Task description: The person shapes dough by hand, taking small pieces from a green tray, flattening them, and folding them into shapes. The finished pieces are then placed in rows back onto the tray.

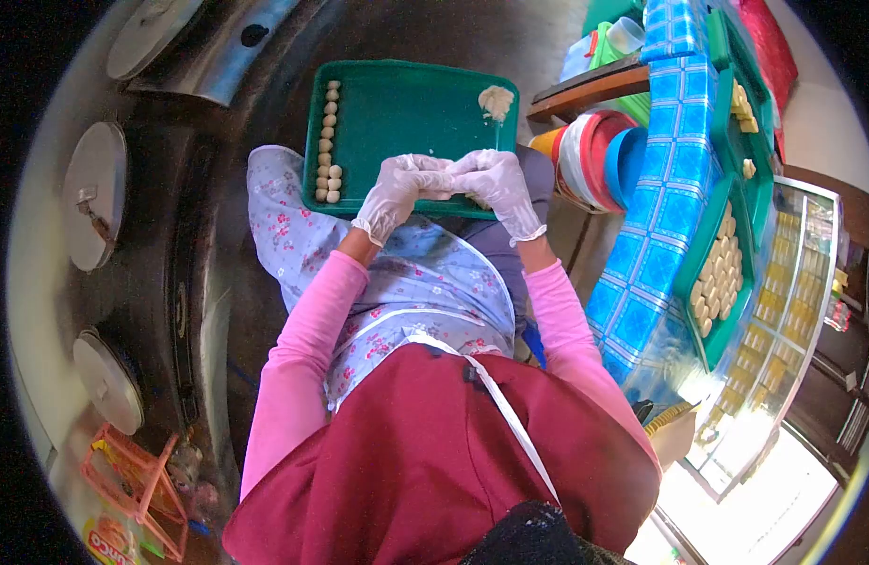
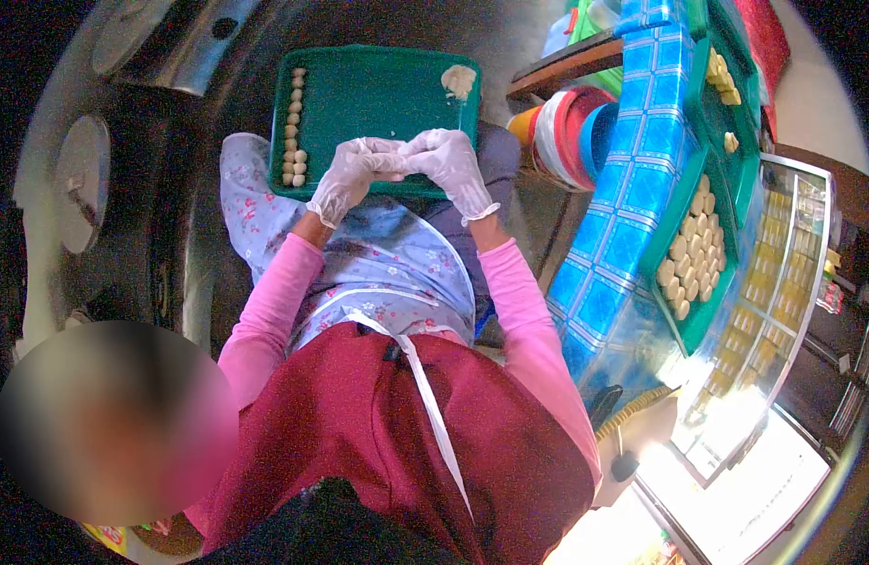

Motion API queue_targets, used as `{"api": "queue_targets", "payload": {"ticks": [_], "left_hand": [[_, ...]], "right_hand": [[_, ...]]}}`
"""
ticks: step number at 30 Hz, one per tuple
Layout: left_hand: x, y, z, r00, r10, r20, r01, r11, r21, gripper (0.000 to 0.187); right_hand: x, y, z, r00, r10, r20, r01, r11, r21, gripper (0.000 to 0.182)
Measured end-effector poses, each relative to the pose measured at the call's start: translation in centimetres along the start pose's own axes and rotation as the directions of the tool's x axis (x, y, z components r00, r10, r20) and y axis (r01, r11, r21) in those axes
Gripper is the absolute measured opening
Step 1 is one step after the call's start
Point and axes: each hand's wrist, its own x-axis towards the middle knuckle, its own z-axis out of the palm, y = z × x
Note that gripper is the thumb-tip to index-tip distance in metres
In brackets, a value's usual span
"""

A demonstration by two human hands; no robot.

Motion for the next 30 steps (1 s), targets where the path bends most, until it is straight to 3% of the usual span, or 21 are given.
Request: {"api": "queue_targets", "payload": {"ticks": [1, 3, 4, 7, 8, 9, 10, 11, 12, 15, 16, 17, 19, 21, 22, 23, 24, 26, 27, 29, 30], "left_hand": [[0.1, -0.2, -0.2, 1.0, -0.017, 0.015, 0.016, 1.0, 0.025, 0.042], [0.4, -1.0, -0.8, 0.998, 0.041, -0.039, -0.04, 0.999, 0.024, 0.044], [0.5, -1.4, -1.0, 0.995, 0.07, -0.066, -0.068, 0.997, 0.023, 0.045], [0.6, -1.7, -0.7, 0.982, 0.032, -0.187, -0.092, 0.941, -0.325, 0.042], [0.4, -1.7, -0.7, 0.986, 0.027, -0.163, -0.084, 0.93, -0.357, 0.042], [0.3, -1.7, -0.8, 0.99, 0.023, -0.138, -0.076, 0.917, -0.391, 0.042], [0.3, -1.6, -0.8, 0.993, 0.026, -0.113, -0.072, 0.902, -0.425, 0.042], [0.3, -1.4, -0.5, 0.992, 0.044, -0.122, -0.09, 0.913, -0.399, 0.04], [0.0, -1.2, -0.1, 0.989, 0.062, -0.136, -0.109, 0.922, -0.372, 0.039], [0.4, -2.5, -0.7, 0.972, 0.102, -0.21, -0.146, 0.968, -0.204, 0.033], [0.1, -1.6, -0.4, 0.962, 0.123, -0.245, -0.157, 0.979, -0.129, 0.031], [-0.6, -1.3, 0.7, 0.918, 0.162, -0.361, -0.199, 0.978, -0.066, 0.024], [-0.5, -1.6, 1.0, 0.883, 0.213, -0.418, -0.199, 0.977, 0.077, 0.022], [-0.4, -2.4, 1.3, 0.848, 0.275, -0.452, -0.285, 0.957, 0.049, 0.02], [-1.2, -1.3, 1.7, 0.86, 0.255, -0.442, -0.289, 0.957, -0.01, 0.019], [-1.9, -0.2, 2.1, 0.873, 0.236, -0.428, -0.292, 0.954, -0.07, 0.019], [-2.2, -0.1, 1.3, 0.839, 0.281, -0.467, -0.294, 0.955, 0.046, 0.021], [-2.2, 0.2, -1.4, 0.758, 0.39, -0.523, -0.264, 0.916, 0.301, 0.03], [-2.0, -0.2, -3.6, 0.765, 0.431, -0.478, -0.291, 0.894, 0.34, 0.031], [-3.7, 2.5, -4.5, 0.629, 0.391, -0.672, -0.317, 0.918, 0.237, 0.027], [-5.0, 3.7, -5.7, 0.667, 0.307, -0.678, -0.326, 0.94, 0.106, 0.027]], "right_hand": [[-0.2, 0.3, -0.2, 0.995, 0.089, 0.046, -0.098, 0.966, 0.241, 0.015], [-0.6, 1.2, -0.4, 0.956, 0.223, 0.191, -0.294, 0.706, 0.644, 0.015], [-1.1, 1.5, -0.1, 0.961, 0.259, 0.099, -0.249, 0.65, 0.718, 0.015], [-2.1, 1.5, -0.1, 0.928, 0.236, -0.289, -0.145, 0.941, 0.305, 0.016], [-2.5, 2.4, 0.3, 0.911, 0.098, -0.401, -0.086, 0.995, 0.049, 0.011], [-2.7, 4.6, 0.6, 0.943, -0.074, -0.324, -0.063, 0.917, -0.393, 0.01], [-2.4, 7.4, 0.7, 0.964, -0.198, -0.175, -0.003, 0.653, -0.757, 0.01], [-2.1, 8.8, 0.7, 0.969, -0.245, 0.017, 0.082, 0.258, -0.963, 0.009], [-2.6, 8.3, 1.0, 0.95, -0.312, -0.031, 0.072, 0.311, -0.948, 0.008], [-2.7, 7.5, 0.9, 0.963, -0.217, -0.157, -0.051, 0.427, -0.903, 0.008], [-2.4, 6.8, 1.0, 0.942, -0.22, -0.252, -0.108, 0.512, -0.852, 0.012], [-2.1, 6.1, 1.4, 0.927, -0.238, -0.289, -0.08, 0.629, -0.774, 0.013], [-1.7, 3.8, 2.4, 0.899, -0.24, -0.366, -0.014, 0.82, -0.572, 0.015], [-0.9, 2.0, 4.3, 0.981, -0.039, -0.19, 0.003, 0.983, -0.186, 0.023], [-0.4, 0.7, 5.8, 0.987, 0.065, -0.144, -0.055, 0.996, 0.072, 0.025], [0.3, 1.4, 7.1, 0.982, 0.017, -0.191, 0.002, 0.995, 0.1, 0.023], [1.2, -0.9, 7.6, 0.969, 0.187, -0.159, -0.166, 0.976, 0.14, 0.025], [3.5, 0.1, 9.3, 0.983, 0.171, -0.066, -0.122, 0.879, 0.461, 0.023], [4.7, 0.6, 10.1, 0.987, 0.156, -0.024, -0.11, 0.788, 0.606, 0.022], [6.8, 0.6, 11.8, 0.956, 0.197, 0.215, -0.291, 0.609, 0.737, 0.02], [7.6, 1.0, 13.1, 0.964, 0.189, 0.188, -0.267, 0.669, 0.694, 0.017]]}}
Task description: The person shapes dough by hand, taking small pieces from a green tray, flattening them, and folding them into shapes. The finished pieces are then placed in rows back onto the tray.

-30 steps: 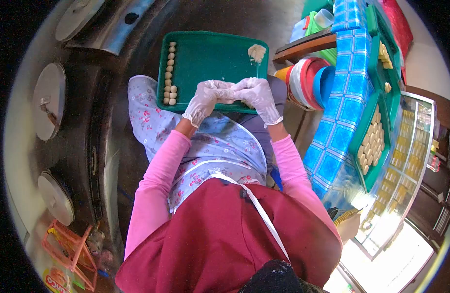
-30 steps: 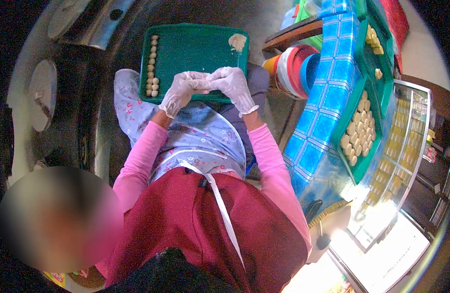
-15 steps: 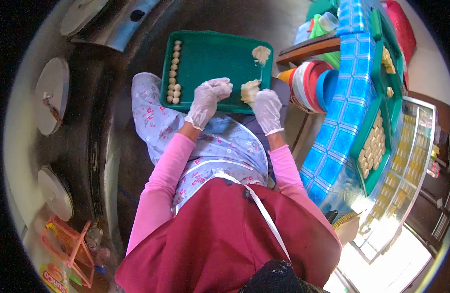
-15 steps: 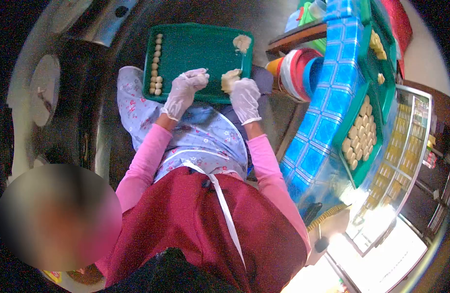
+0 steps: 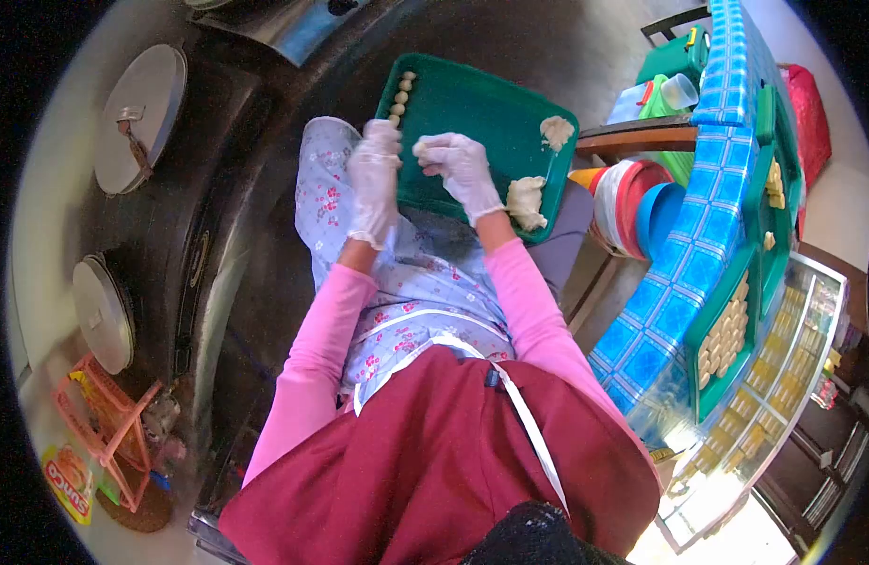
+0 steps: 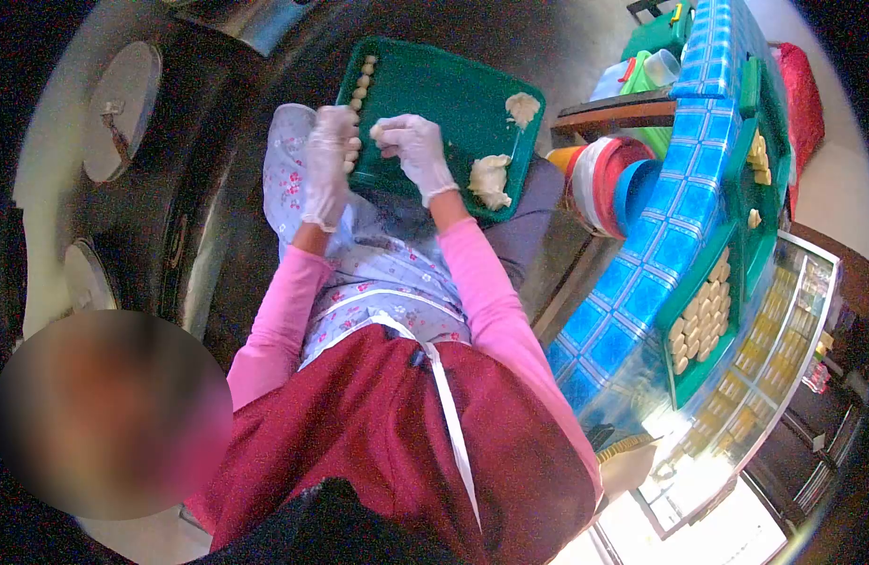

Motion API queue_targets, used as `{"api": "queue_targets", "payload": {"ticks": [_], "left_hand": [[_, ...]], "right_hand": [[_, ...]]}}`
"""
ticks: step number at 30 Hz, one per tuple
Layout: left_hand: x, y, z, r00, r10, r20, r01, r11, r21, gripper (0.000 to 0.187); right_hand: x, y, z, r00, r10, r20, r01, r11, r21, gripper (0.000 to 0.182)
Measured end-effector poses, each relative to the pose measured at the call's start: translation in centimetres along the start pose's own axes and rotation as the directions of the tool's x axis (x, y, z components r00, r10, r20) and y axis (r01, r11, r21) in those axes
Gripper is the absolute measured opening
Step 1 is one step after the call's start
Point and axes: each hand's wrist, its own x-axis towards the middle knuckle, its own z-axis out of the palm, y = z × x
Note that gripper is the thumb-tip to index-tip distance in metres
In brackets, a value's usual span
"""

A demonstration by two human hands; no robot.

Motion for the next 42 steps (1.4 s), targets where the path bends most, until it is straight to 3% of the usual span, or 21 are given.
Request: {"api": "queue_targets", "payload": {"ticks": [1, 3, 5, 6, 9, 12, 13, 14, 17, 19, 22, 24, 27, 30, 32, 34, 37, 38, 39, 41, 42], "left_hand": [[0.5, 0.9, -2.0, 0.996, -0.091, 0.019, 0.093, 0.991, -0.096, 0.027], [2.2, 1.2, -5.5, 0.94, 0.339, -0.049, -0.333, 0.938, 0.1, 0.037], [2.2, 2.0, -6.7, 0.934, 0.187, -0.303, -0.223, 0.971, -0.089, 0.046], [1.9, 2.4, -7.4, 0.936, 0.173, -0.306, -0.212, 0.972, -0.099, 0.05], [1.7, 2.2, -7.9, 0.936, 0.192, -0.293, -0.225, 0.971, -0.083, 0.044], [1.6, 0.4, -6.5, 0.969, 0.177, -0.172, -0.218, 0.942, -0.256, 0.036], [1.4, 0.3, -5.7, 0.994, 0.109, -0.031, -0.113, 0.975, -0.19, 0.034], [1.2, 0.2, -4.9, 0.994, 0.029, 0.103, -0.018, 0.994, -0.107, 0.031], [-1.1, -1.0, -0.5, 0.921, -0.159, 0.355, 0.195, 0.979, -0.065, 0.025], [-2.2, -2.8, 2.6, 0.757, -0.351, 0.551, 0.426, 0.905, -0.008, 0.026], [-2.2, -7.9, 6.9, 0.5, -0.547, 0.672, 0.638, 0.757, 0.141, 0.03], [-2.2, -10.4, 10.0, 0.31, -0.6, 0.738, 0.81, 0.573, 0.125, 0.022], [-2.2, -14.1, 13.5, 0.374, -0.516, 0.771, 0.845, 0.532, -0.054, 0.02], [-2.4, -15.0, 14.8, 0.447, -0.589, 0.673, 0.842, 0.532, -0.094, 0.016], [-1.2, -18.7, 14.9, 0.479, -0.527, 0.702, 0.807, 0.58, -0.114, 0.017], [0.0, -21.7, 14.6, 0.468, -0.403, 0.787, 0.765, 0.631, -0.132, 0.022], [-0.2, -20.8, 14.3, 0.63, -0.314, 0.71, 0.352, 0.931, 0.099, 0.023], [-0.5, -19.9, 14.1, 0.672, -0.262, 0.692, 0.188, 0.965, 0.183, 0.024], [-1.1, -18.9, 13.9, 0.705, -0.205, 0.679, 0.024, 0.964, 0.266, 0.025], [-2.1, -17.0, 13.3, 0.639, -0.318, 0.7, 0.262, 0.946, 0.191, 0.026], [-2.1, -15.7, 12.6, 0.492, -0.438, 0.752, 0.626, 0.779, 0.044, 0.026]], "right_hand": [[1.2, 1.0, 0.5, 0.999, -0.02, -0.029, 0.017, 0.994, -0.109, 0.018], [1.6, 0.8, 2.3, 0.994, -0.07, -0.079, 0.027, 0.891, -0.454, 0.02], [3.3, 3.3, 2.6, 0.985, -0.167, -0.045, 0.106, 0.787, -0.608, 0.021], [3.6, 3.7, 2.9, 0.977, -0.213, -0.02, 0.144, 0.723, -0.676, 0.022], [3.5, 4.4, 2.5, 0.989, -0.136, -0.052, 0.104, 0.913, -0.395, 0.026], [2.0, 1.8, -1.4, 0.957, -0.285, -0.051, 0.215, 0.817, -0.535, 0.025], [0.8, -0.6, -2.9, 0.91, -0.414, -0.013, 0.196, 0.457, -0.868, 0.024], [0.5, -1.8, -5.8, 0.846, -0.495, 0.195, 0.22, -0.009, -0.975, 0.025], [-3.2, -4.1, -13.0, 0.819, -0.438, 0.371, 0.26, -0.293, -0.92, 0.016], [-4.0, -3.8, -15.5, 0.924, -0.245, 0.292, 0.19, -0.368, -0.91, 0.009], [-5.6, -3.7, -16.7, 0.87, -0.291, 0.399, 0.265, -0.407, -0.874, 0.007], [-6.2, -4.7, -16.2, 0.922, -0.24, 0.306, 0.204, -0.372, -0.905, 0.01], [-6.7, -4.4, -17.0, 0.878, -0.396, 0.268, 0.192, -0.221, -0.956, 0.014], [-8.1, -4.4, -17.3, 0.864, -0.454, 0.219, 0.22, -0.05, -0.974, 0.014], [-9.8, -4.4, -16.5, 0.927, -0.371, -0.056, 0.101, 0.391, -0.915, 0.012], [-11.9, -5.4, -14.2, 0.941, -0.214, -0.262, -0.008, 0.761, -0.649, 0.013], [-13.6, -7.3, -11.5, 0.95, 0.078, -0.302, -0.103, 0.992, -0.069, 0.014], [-14.7, -9.2, -10.9, 0.981, 0.127, -0.149, -0.112, 0.988, 0.108, 0.017], [-14.6, -10.5, -9.8, 0.975, 0.073, -0.21, -0.062, 0.996, 0.057, 0.016], [-13.5, -11.7, -8.1, 0.944, -0.047, -0.325, 0.03, 0.998, -0.056, 0.014], [-12.0, -11.1, -9.9, 0.948, -0.148, -0.283, 0.046, 0.941, -0.337, 0.015]]}}
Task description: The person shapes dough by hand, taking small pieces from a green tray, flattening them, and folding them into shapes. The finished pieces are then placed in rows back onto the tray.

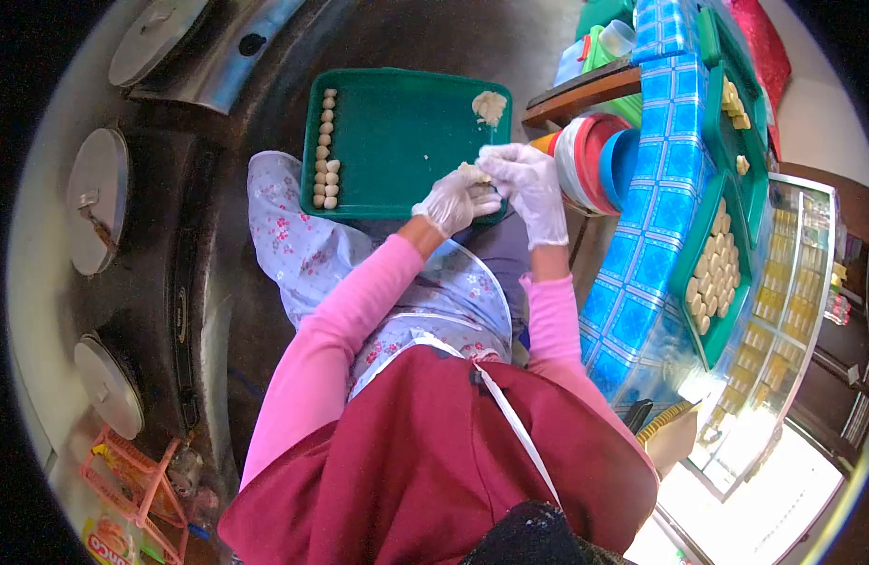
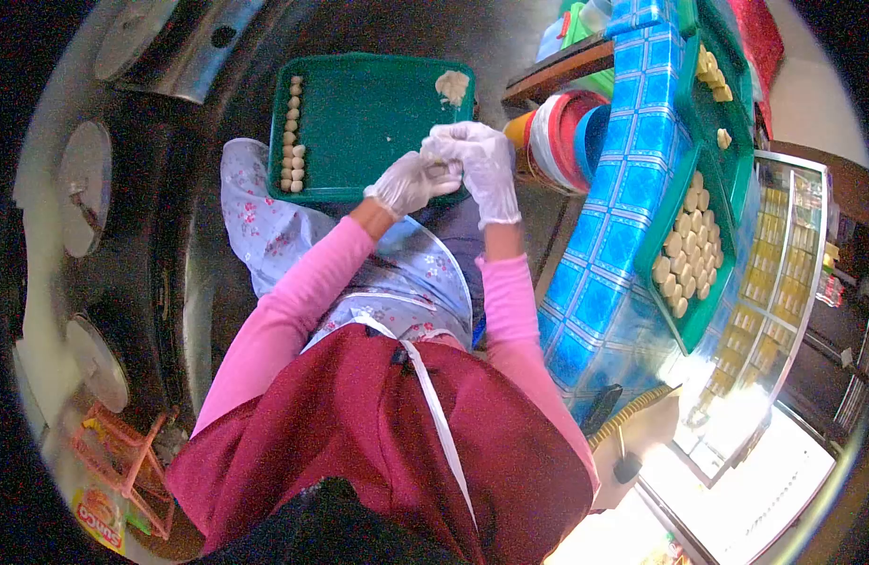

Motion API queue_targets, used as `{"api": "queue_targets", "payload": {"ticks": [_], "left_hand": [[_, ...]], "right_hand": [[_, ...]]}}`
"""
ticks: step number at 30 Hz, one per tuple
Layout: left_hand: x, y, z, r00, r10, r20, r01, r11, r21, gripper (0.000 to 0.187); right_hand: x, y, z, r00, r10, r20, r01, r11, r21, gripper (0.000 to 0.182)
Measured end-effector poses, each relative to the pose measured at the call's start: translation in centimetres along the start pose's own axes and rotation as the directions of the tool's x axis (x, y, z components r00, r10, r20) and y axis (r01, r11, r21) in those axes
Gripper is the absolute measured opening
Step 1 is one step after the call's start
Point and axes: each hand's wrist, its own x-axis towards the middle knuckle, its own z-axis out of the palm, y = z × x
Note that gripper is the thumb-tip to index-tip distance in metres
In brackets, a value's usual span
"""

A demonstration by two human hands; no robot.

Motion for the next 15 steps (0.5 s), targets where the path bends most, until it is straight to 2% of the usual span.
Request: {"api": "queue_targets", "payload": {"ticks": [1, 2, 3, 4, 5, 6, 10, 12, 13, 15], "left_hand": [[-1.5, 1.4, 0.4, 0.981, -0.138, 0.135, 0.179, 0.911, -0.372, 0.027], [-5.1, 3.1, 1.8, 0.995, -0.084, 0.06, 0.097, 0.964, -0.248, 0.027], [-6.9, 4.0, 1.7, 0.987, -0.07, -0.143, 0.04, 0.978, -0.203, 0.026], [-8.4, 4.8, 1.1, 0.939, -0.045, -0.341, -0.007, 0.989, -0.15, 0.025], [-10.0, 5.4, 0.1, 0.905, 0.087, -0.416, -0.127, 0.989, -0.069, 0.025], [-11.7, 6.5, -0.4, 0.873, 0.162, -0.46, -0.201, 0.979, -0.037, 0.024], [-14.4, 8.6, -3.1, 0.824, 0.303, -0.479, -0.385, 0.92, -0.079, 0.022], [-14.0, 9.1, -3.4, 0.823, 0.289, -0.489, -0.375, 0.923, -0.085, 0.022], [-13.8, 9.1, -3.5, 0.824, 0.277, -0.495, -0.366, 0.926, -0.091, 0.022], [-12.8, 8.7, -3.6, 0.863, 0.267, -0.428, -0.345, 0.932, -0.114, 0.022]], "right_hand": [[1.4, 1.2, 0.3, 0.995, -0.097, 0.019, 0.099, 0.99, -0.099, 0.014], [2.5, 2.4, 1.1, 0.981, -0.19, 0.047, 0.195, 0.961, -0.195, 0.014], [3.6, 3.7, 2.1, 0.957, -0.277, 0.083, 0.289, 0.914, -0.285, 0.013], [4.7, 5.2, 2.9, 0.88, -0.422, 0.216, 0.455, 0.627, -0.632, 0.01], [5.7, 7.0, 3.9, 0.784, -0.479, 0.395, 0.534, 0.194, -0.823, 0.008], [6.3, 9.4, 5.2, 0.726, -0.52, 0.45, 0.559, 0.064, -0.827, 0.007], [6.7, 10.3, 8.2, 0.71, -0.515, 0.481, 0.493, -0.124, -0.861, 0.006], [8.9, 9.4, 8.0, 0.681, -0.543, 0.491, 0.461, -0.203, -0.864, 0.007], [10.3, 9.4, 7.0, 0.652, -0.613, 0.446, 0.459, -0.149, -0.876, 0.006], [13.3, 9.5, 5.2, 0.699, -0.624, 0.351, 0.412, -0.05, -0.91, 0.005]]}}
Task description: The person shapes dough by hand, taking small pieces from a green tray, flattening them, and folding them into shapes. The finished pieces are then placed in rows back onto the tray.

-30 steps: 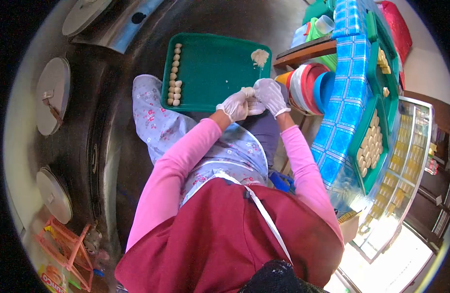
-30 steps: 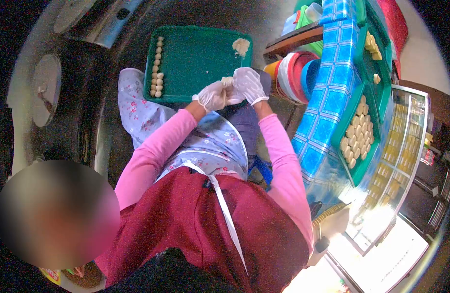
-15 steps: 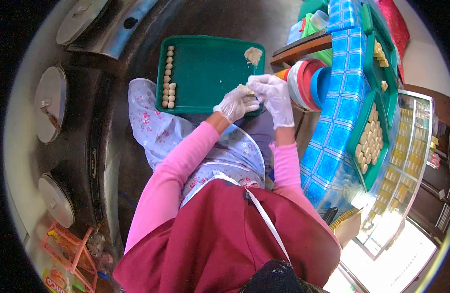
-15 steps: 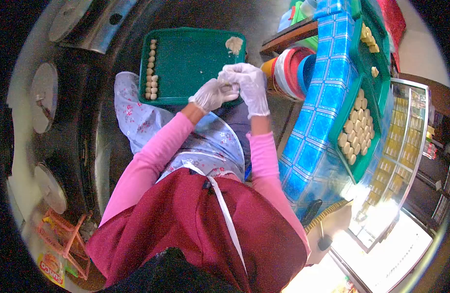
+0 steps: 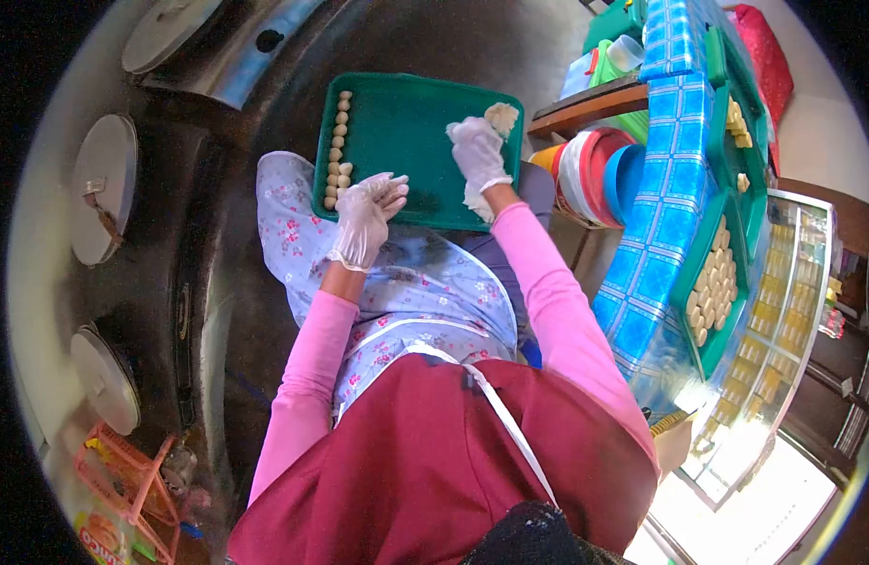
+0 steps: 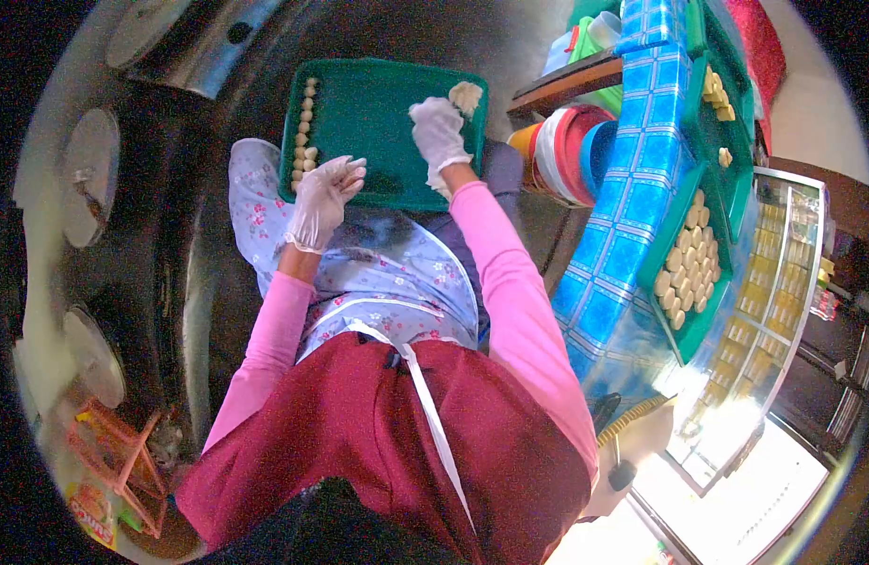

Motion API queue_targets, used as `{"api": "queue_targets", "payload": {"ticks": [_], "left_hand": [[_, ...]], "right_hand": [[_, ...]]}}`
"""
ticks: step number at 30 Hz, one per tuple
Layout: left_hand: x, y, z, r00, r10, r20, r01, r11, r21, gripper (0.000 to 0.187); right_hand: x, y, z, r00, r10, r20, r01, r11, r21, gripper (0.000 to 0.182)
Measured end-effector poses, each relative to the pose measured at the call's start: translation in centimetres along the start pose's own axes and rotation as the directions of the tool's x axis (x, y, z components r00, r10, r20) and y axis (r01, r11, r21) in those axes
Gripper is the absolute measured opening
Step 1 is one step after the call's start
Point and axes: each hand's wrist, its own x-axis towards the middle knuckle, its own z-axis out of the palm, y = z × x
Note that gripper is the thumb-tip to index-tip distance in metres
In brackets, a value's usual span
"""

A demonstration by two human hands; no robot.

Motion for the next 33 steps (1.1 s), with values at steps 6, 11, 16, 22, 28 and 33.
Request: {"api": "queue_targets", "payload": {"ticks": [6, 11, 16, 22, 28, 33], "left_hand": [[1.3, -1.8, 2.0, 0.997, -0.081, 0.001, 0.081, 0.996, 0.036, 0.02], [3.7, -5.5, 4.6, 0.955, -0.284, 0.081, 0.289, 0.955, -0.063, 0.019], [5.3, -6.4, 5.8, 0.993, -0.115, -0.016, 0.113, 0.99, -0.082, 0.013], [4.7, -4.5, 6.0, 0.993, -0.106, 0.047, 0.108, 0.993, -0.041, 0.01], [5.7, -4.6, 6.1, 0.967, 0.169, 0.189, -0.19, 0.977, 0.096, 0.017], [5.2, -3.5, 6.6, 0.983, 0.05, 0.179, -0.01, 0.976, -0.216, 0.029]], "right_hand": [[-3.7, 3.1, -1.9, 0.99, 0.043, 0.134, -0.023, 0.989, -0.143, 0.007], [-5.5, -1.9, -7.3, 0.917, 0.368, 0.157, -0.376, 0.66, 0.65, 0.019], [-4.8, 0.0, -7.1, 0.997, 0.075, 0.016, -0.062, 0.667, 0.742, 0.019], [-0.4, 5.4, -3.3, 0.994, 0.093, 0.057, -0.078, 0.973, -0.215, 0.017], [0.0, 5.3, -1.3, 0.996, -0.081, 0.044, 0.091, 0.926, -0.367, 0.011], [-0.9, 5.6, -0.7, 0.989, -0.012, 0.149, 0.051, 0.964, -0.26, 0.01]]}}
